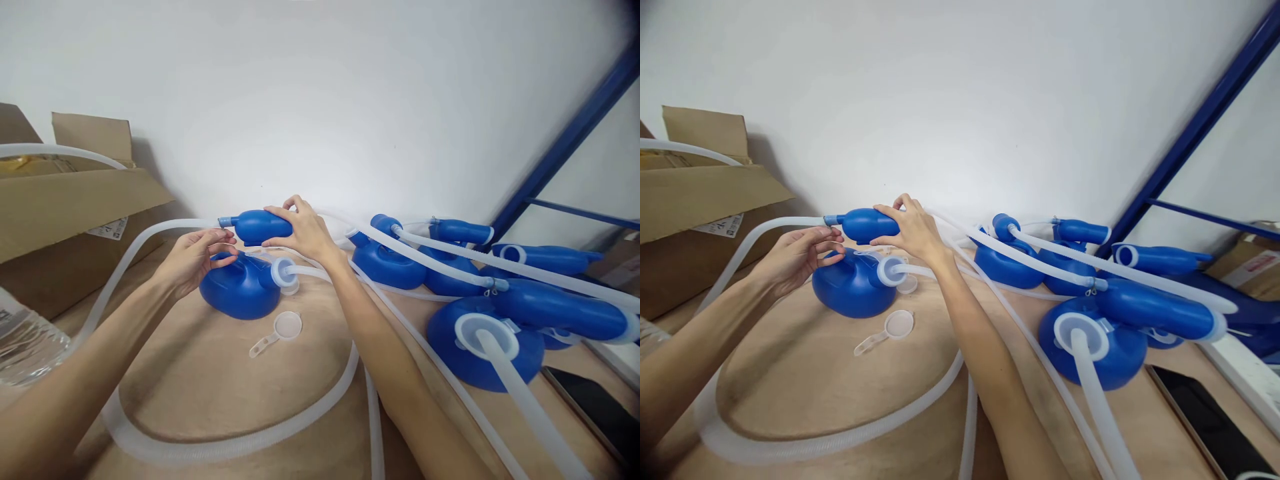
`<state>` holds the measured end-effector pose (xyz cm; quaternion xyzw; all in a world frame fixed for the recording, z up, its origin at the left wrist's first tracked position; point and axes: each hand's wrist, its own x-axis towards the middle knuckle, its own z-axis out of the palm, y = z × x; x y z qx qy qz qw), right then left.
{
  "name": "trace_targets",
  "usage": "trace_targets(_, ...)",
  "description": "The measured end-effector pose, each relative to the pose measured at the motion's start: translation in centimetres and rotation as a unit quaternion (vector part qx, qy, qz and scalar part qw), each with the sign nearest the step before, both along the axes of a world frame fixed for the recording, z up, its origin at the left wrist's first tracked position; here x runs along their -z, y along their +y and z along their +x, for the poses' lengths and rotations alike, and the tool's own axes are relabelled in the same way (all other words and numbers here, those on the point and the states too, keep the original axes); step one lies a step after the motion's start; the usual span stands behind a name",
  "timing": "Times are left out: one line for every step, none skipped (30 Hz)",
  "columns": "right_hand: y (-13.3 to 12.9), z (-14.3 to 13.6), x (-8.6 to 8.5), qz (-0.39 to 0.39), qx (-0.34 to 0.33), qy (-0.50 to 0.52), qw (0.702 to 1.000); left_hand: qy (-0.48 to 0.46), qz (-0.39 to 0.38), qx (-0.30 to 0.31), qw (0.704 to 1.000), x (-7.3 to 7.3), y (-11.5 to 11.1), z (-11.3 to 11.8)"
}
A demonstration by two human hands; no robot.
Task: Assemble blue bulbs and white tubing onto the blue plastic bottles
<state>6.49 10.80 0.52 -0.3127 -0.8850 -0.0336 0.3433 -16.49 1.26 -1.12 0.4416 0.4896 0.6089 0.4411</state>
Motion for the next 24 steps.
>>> trace_targets(0.0,0.0,0.0,0.003,-0.002,0.000,1.000,0.003,0.003,-0.003,1.000,0.0,0.0,0.0)
trace_targets(0.0,0.0,0.0,0.005,-0.004,0.001,1.000,0.008,0.007,-0.006,1.000,0.0,0.0,0.0)
trace_targets(0.0,0.0,0.0,0.007,-0.006,0.003,1.000,0.014,0.009,-0.010,1.000,0.1,0.0,0.0)
trace_targets(0.1,0.1,0.0,0.009,-0.008,0.004,1.000,0.021,0.011,-0.015,1.000,0.1,0.0,0.1)
trace_targets(0.1,0.1,0.0,0.011,-0.008,0.005,1.000,0.028,0.013,-0.021,0.999,0.1,0.0,0.1)
trace_targets(0.1,0.1,0.0,0.012,-0.009,0.006,1.000,0.034,0.014,-0.027,0.999,0.0,-0.1,0.2)
trace_targets(0.2,0.2,-0.1,0.013,-0.010,0.008,1.000,0.040,0.016,-0.035,0.998,-0.1,-0.2,0.4)
trace_targets(0.2,0.2,-0.1,0.014,-0.011,0.010,1.000,0.047,0.019,-0.041,0.998,-0.2,-0.3,0.5)
trace_targets(0.2,0.2,-0.1,0.015,-0.012,0.012,1.000,0.053,0.021,-0.045,0.997,-0.4,-0.5,0.7)
trace_targets(0.1,0.2,-0.2,0.017,-0.013,0.015,1.000,0.059,0.024,-0.048,0.997,-0.6,-0.7,0.9)
trace_targets(0.1,0.1,-0.2,0.020,-0.013,0.017,1.000,0.062,0.026,-0.050,0.996,-0.8,-0.8,1.1)
trace_targets(0.0,0.1,-0.2,0.025,-0.012,0.018,0.999,0.061,0.028,-0.052,0.996,-0.9,-1.0,1.3)
trace_targets(-0.1,0.1,-0.3,0.031,-0.009,0.018,0.999,0.051,0.027,-0.053,0.997,-1.1,-1.1,1.4)
trace_targets(-0.2,0.1,-0.4,0.037,-0.006,0.016,0.999,0.033,0.022,-0.051,0.998,-1.3,-1.2,1.6)
trace_targets(-0.3,0.0,-0.4,0.043,-0.003,0.014,0.999,0.012,0.016,-0.049,0.999,-1.5,-1.3,1.8)
trace_targets(-0.4,0.1,-0.5,0.050,0.001,0.010,0.999,-0.008,0.010,-0.045,0.999,-1.7,-1.4,1.8)
trace_targets(-0.5,0.1,-0.6,0.056,0.004,0.007,0.998,-0.025,0.003,-0.039,0.999,-1.9,-1.5,1.9)
trace_targets(-0.6,0.1,-0.7,0.063,0.008,0.004,0.998,-0.038,-0.003,-0.033,0.999,-2.2,-1.6,1.9)
trace_targets(-0.7,0.2,-0.7,0.071,0.012,0.001,0.997,-0.047,-0.009,-0.027,0.999,-2.5,-1.7,1.9)
trace_targets(-0.8,0.2,-0.8,0.078,0.017,-0.002,0.997,-0.052,-0.015,-0.021,0.998,-2.8,-1.9,1.9)
trace_targets(-0.8,0.3,-0.9,0.086,0.021,-0.005,0.996,-0.057,-0.025,-0.014,0.998,-3.1,-2.0,1.8)
trace_targets(-0.9,0.3,-0.9,0.094,0.025,-0.008,0.995,-0.061,-0.041,-0.007,0.997,-3.5,-2.2,1.8)
trace_targets(-0.9,0.4,-1.0,0.102,0.028,-0.011,0.994,-0.067,-0.061,-0.001,0.996,-3.8,-2.4,1.7)
trace_targets(-0.9,0.4,-1.0,0.110,0.030,-0.013,0.993,-0.076,-0.082,0.005,0.994,-4.1,-2.6,1.6)
